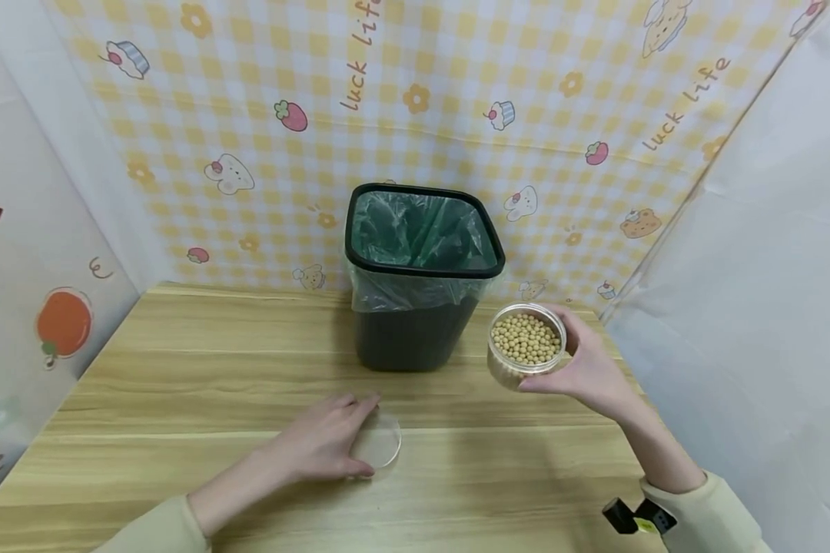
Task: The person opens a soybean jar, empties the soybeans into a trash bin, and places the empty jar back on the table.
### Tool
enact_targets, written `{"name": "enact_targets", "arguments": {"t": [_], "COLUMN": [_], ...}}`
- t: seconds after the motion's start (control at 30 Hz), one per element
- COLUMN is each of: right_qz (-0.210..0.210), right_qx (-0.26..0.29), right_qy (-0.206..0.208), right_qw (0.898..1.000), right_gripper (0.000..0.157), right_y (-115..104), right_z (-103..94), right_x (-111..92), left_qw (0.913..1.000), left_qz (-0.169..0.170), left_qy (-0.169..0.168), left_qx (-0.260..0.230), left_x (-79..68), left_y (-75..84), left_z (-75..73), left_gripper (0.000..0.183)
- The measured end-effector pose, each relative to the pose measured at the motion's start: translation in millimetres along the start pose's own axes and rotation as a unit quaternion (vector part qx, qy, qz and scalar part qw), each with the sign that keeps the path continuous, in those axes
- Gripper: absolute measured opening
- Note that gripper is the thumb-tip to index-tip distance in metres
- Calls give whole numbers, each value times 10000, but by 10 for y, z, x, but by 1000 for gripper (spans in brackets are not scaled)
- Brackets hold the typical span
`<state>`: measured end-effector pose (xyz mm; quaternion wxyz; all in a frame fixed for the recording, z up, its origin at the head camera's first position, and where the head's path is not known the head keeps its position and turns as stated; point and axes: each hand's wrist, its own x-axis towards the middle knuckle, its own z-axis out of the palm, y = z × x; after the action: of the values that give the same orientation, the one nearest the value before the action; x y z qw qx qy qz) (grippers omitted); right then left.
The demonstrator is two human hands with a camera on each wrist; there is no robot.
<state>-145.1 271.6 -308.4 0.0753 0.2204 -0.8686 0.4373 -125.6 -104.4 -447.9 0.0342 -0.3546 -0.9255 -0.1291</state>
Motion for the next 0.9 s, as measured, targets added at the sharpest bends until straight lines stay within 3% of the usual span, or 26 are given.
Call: {"name": "enact_targets", "arguments": {"t": [0.27, 0.5, 0.7, 0.9], "right_qz": [-45, 178, 422, 404], "right_qx": [75, -217, -337, -266], "right_qy": [169, 288, 334, 290], "right_qw": [9998, 9992, 9980, 9984], "right_gripper": [89, 87, 84, 80], "right_y": [-92, -212, -313, -400], "right_z": [-240, -443, -577, -639], "right_x": [124, 271, 412, 584], "left_qw": [9999, 9997, 9996, 9991], "left_qz": [52, 169, 73, -4], "left_qy": [-141, -105, -284, -417], "left_qx": [-27, 133, 26, -110], "left_x": [11, 21, 9, -23], "left_y": [-3, 1, 5, 7], "left_z": [74, 132, 146, 132], "left_gripper": [105, 104, 106, 111]}}
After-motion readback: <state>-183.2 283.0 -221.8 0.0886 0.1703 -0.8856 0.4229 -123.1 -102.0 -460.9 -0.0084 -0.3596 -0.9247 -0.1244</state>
